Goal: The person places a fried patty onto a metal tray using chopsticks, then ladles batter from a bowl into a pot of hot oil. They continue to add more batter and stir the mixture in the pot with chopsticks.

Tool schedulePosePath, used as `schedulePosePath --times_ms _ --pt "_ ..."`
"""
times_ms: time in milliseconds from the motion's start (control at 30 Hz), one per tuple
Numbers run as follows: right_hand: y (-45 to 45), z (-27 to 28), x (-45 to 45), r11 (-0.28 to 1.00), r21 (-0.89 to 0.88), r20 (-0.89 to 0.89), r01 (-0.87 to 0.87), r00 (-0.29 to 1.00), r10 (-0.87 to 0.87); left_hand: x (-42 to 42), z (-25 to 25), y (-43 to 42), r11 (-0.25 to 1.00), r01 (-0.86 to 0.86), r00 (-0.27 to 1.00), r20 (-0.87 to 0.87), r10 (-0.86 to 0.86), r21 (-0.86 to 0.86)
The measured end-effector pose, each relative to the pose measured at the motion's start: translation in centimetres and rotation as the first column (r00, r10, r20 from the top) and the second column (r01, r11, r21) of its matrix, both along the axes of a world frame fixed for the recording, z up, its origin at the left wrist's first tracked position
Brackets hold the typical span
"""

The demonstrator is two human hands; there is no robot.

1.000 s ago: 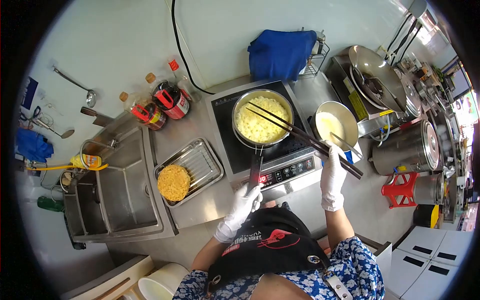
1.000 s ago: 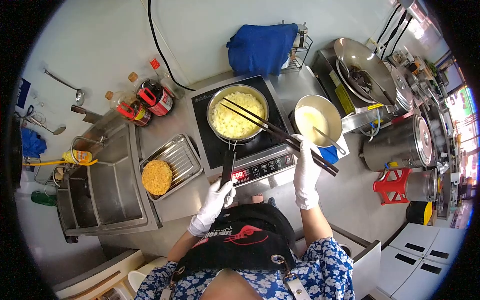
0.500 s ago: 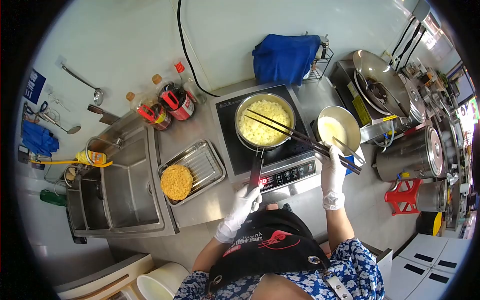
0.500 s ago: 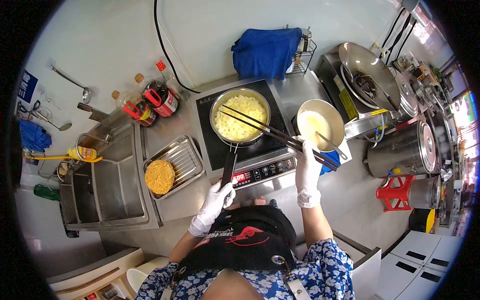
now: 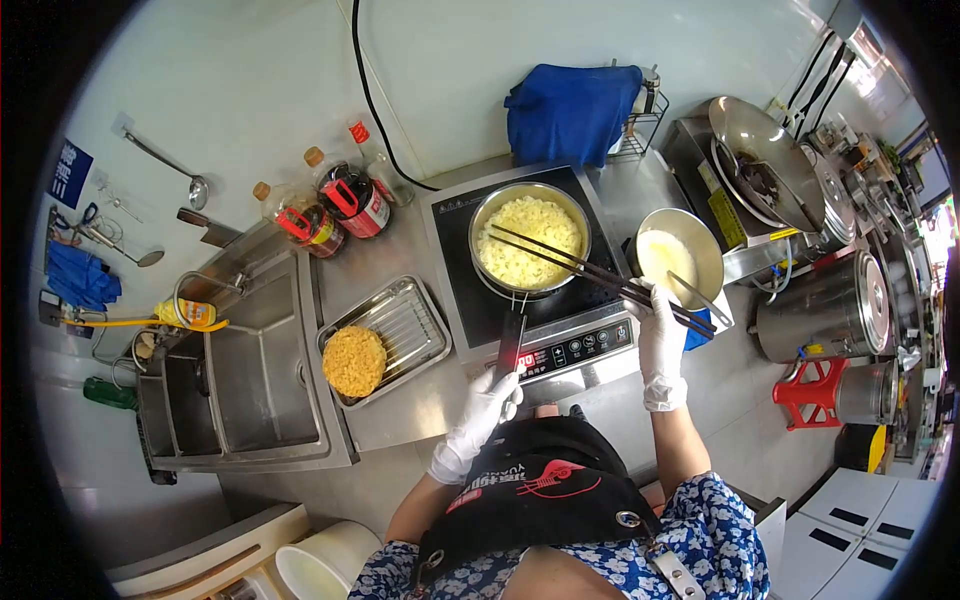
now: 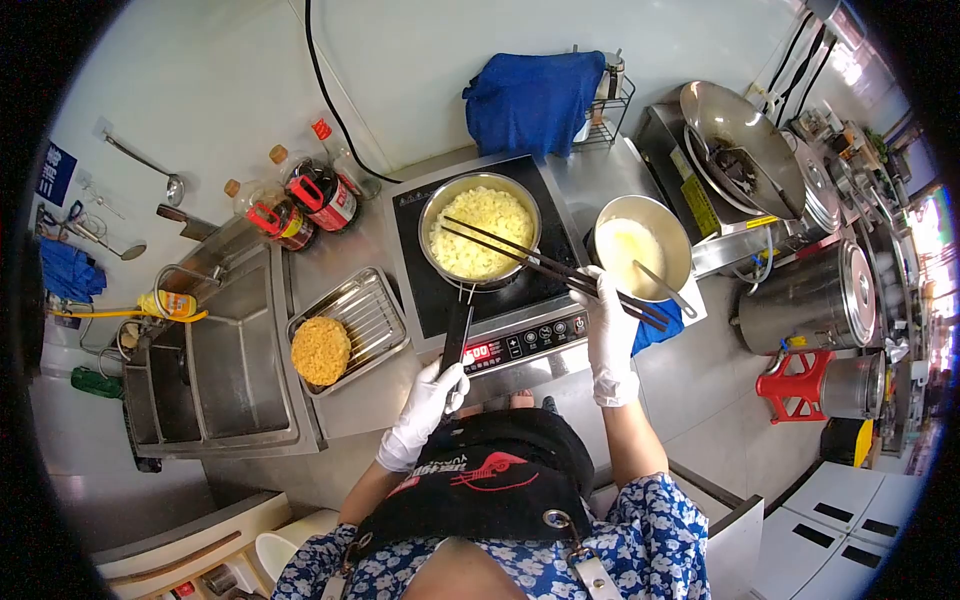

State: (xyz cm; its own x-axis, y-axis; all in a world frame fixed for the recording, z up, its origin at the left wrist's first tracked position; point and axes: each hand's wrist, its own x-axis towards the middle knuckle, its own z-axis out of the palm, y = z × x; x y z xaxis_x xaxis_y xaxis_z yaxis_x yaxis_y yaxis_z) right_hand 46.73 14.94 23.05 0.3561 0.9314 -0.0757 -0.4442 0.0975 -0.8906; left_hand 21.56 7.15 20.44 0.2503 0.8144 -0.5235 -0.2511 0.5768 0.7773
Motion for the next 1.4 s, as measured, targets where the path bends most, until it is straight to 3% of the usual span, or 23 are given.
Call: schedulePosePath --times_ms 267,567,800,867,933,1000,1133,1267,1400 --pt "0.1 1.0 1.9 0.999 -0.017 -0.039 -0.04 0.998 0.04 -0.1 -0.3 0.0 1.0 0.004 1.0 -0.005 -0.004 0.001" --pt "0.2 0.8 2.4 0.994 -0.053 0.088 -0.097 0.991 0.102 0.0 0.2 0.1 1.0 0.002 1.0 -0.023 -0.002 -0.008" --pt "-0.5 2.3 3.6 0.998 -0.019 0.034 -0.063 0.997 0.064 -0.1 -0.2 0.1 1.0 0.007 1.0 -0.019 -0.007 -0.005" --pt "-0.8 2.6 3.7 0.994 0.107 0.064 -0.003 0.998 -0.004 -0.2 -0.4 0.1 1.0 0.008 1.0 -0.013 -0.008 -0.006" --pt "-1.6 3.3 3.8 0.993 0.121 0.108 -0.002 0.994 -0.011 -0.2 -0.5 0.1 1.0 0.01 1.0 -0.022 -0.01 -0.01" --pt "-2.4 3.9 3.7 0.985 0.173 0.51 -0.025 0.857 -0.068 -0.2 -0.4 0.1 1.0 0.018 0.999 -0.03 -0.018 -0.004" --pt "-4.0 4.9 2.2 0.968 0.211 0.757 -0.135 0.65 -0.074 -0.2 -0.2 0.2 0.999 0.033 0.999 -0.04 -0.032 0.012" --pt "-4.3 4.7 0.6 0.945 0.247 0.858 -0.214 0.501 -0.111 -0.2 0.0 0.2 0.999 0.035 0.999 -0.033 -0.035 0.004" --pt "-3.6 4.0 -0.4 0.94 0.265 0.861 -0.213 0.491 -0.132 -0.3 -0.2 0.1 0.999 0.038 0.999 -0.027 -0.037 0.002"
